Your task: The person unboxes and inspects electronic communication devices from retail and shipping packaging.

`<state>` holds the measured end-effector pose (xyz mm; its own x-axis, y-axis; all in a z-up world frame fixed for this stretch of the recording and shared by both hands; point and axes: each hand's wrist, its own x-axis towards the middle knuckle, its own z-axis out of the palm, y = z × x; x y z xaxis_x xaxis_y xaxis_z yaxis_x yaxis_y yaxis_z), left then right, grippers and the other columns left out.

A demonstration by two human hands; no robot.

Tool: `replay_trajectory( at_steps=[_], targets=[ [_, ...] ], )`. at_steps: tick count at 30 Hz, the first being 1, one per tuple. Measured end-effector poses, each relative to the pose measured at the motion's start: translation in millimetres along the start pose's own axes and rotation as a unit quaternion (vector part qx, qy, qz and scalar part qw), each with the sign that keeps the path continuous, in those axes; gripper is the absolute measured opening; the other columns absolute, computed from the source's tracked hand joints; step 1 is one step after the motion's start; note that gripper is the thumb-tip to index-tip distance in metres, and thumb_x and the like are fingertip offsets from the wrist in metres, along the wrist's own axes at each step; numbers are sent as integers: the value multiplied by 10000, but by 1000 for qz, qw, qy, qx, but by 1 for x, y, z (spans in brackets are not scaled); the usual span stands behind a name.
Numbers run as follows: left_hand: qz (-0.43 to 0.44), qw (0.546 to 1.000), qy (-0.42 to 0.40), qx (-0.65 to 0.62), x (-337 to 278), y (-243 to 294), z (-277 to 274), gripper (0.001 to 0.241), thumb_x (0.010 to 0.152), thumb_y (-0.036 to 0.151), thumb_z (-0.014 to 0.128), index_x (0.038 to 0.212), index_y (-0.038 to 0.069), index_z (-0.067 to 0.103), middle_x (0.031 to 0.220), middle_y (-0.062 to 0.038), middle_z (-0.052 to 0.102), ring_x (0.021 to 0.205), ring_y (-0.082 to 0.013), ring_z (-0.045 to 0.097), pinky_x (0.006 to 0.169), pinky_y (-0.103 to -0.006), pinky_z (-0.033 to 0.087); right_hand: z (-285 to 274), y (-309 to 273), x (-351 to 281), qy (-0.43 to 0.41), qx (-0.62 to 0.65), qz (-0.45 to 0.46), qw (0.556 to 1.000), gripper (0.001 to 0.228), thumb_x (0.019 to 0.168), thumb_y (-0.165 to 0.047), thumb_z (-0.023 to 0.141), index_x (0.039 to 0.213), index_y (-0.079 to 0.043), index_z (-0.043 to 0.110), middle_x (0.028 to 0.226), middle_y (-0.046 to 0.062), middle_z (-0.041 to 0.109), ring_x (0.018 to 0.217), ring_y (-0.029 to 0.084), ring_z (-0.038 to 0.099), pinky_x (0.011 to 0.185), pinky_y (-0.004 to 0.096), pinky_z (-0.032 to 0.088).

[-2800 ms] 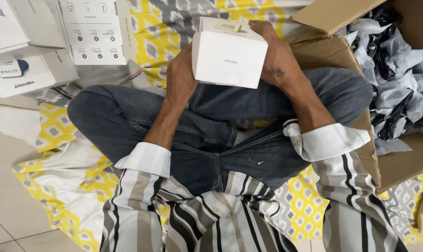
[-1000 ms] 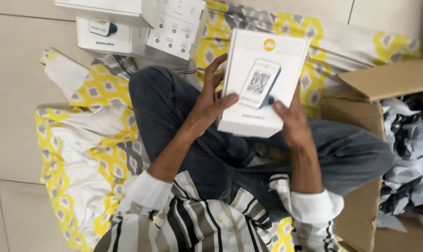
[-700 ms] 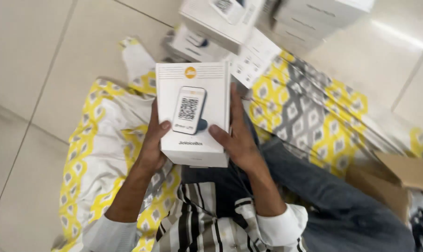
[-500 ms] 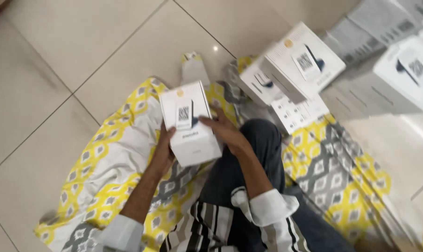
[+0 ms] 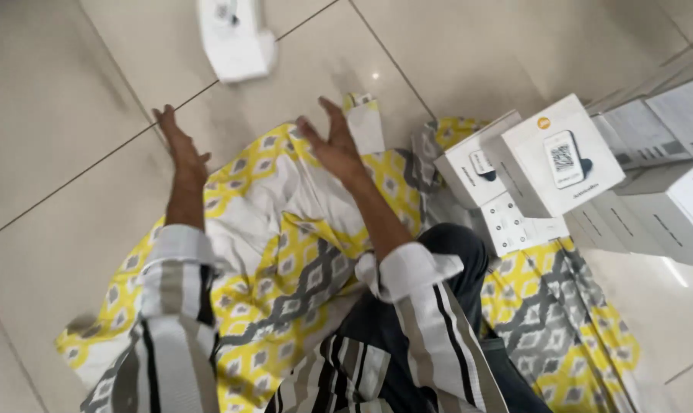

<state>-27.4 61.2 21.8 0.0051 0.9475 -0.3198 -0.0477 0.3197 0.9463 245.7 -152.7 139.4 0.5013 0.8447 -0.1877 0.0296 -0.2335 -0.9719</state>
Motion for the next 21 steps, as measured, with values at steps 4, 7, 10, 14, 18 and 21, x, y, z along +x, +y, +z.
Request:
replay_trajectory(
  at_steps=[4, 7, 10, 14, 18, 21],
  targets=[
    [51, 996, -43, 57, -94, 2, 35, 835, 912, 702, 486, 1623, 395, 173, 1706, -38, 213, 1561, -343, 202, 1113, -715, 277, -38, 36, -83, -72, -6, -87, 994, 770, 958, -368, 714, 1560, -94, 321, 1579, 164, 431, 1431, 337, 464, 1125, 440, 448],
    [83, 982, -139, 98, -186, -33, 89, 686, 1018, 599, 392, 1629, 305, 285, 1689, -47, 303, 1543, -287, 312, 1160, -607, 334, -86, 55, -155, -51, 60, -88, 993, 746, 975, -236, 709, 1582, -96, 300, 1475, 144, 521, 1297, 284, 578, 1013, 414, 552],
    [192, 934, -288, 88, -291, -41, 159, 560, 982, 148, 515, 1533, 50, 479, 1586, -87, 494, 1465, -243, 439, 1174, -359, 372, -133, 66, -216, -22, 97, -32, 995, 680, 983, -170, 667, 1558, -104, 310, 1433, 116, 566, 1233, 239, 606, 976, 377, 533],
    [391, 768, -500, 89, -438, -7, 256, 517, 1006, 309, 612, 1469, 85, 566, 1482, -129, 588, 1405, -310, 535, 1213, -437, 403, -206, 76, -302, 147, 225, -118, 956, 579, 1040, -137, 610, 1556, -61, 360, 1400, 128, 570, 1246, 228, 574, 1051, 371, 492],
    [407, 656, -633, 53, -534, -12, 355, 533, 1021, 347, 642, 1482, 98, 543, 1500, -104, 589, 1352, -283, 540, 1167, -407, 431, -290, 81, -364, 301, 179, -148, 925, 459, 1111, -169, 531, 1528, -24, 405, 1374, 130, 587, 1269, 210, 581, 1112, 355, 475],
    [452, 640, -619, 52, -565, -34, 445, 586, 1029, 318, 686, 1524, 85, 476, 1517, -128, 543, 1432, -319, 514, 1220, -445, 449, -356, 86, -380, 404, 136, -137, 894, 432, 1120, -229, 525, 1493, -27, 442, 1336, 129, 609, 1174, 213, 628, 968, 359, 550]
  ],
)
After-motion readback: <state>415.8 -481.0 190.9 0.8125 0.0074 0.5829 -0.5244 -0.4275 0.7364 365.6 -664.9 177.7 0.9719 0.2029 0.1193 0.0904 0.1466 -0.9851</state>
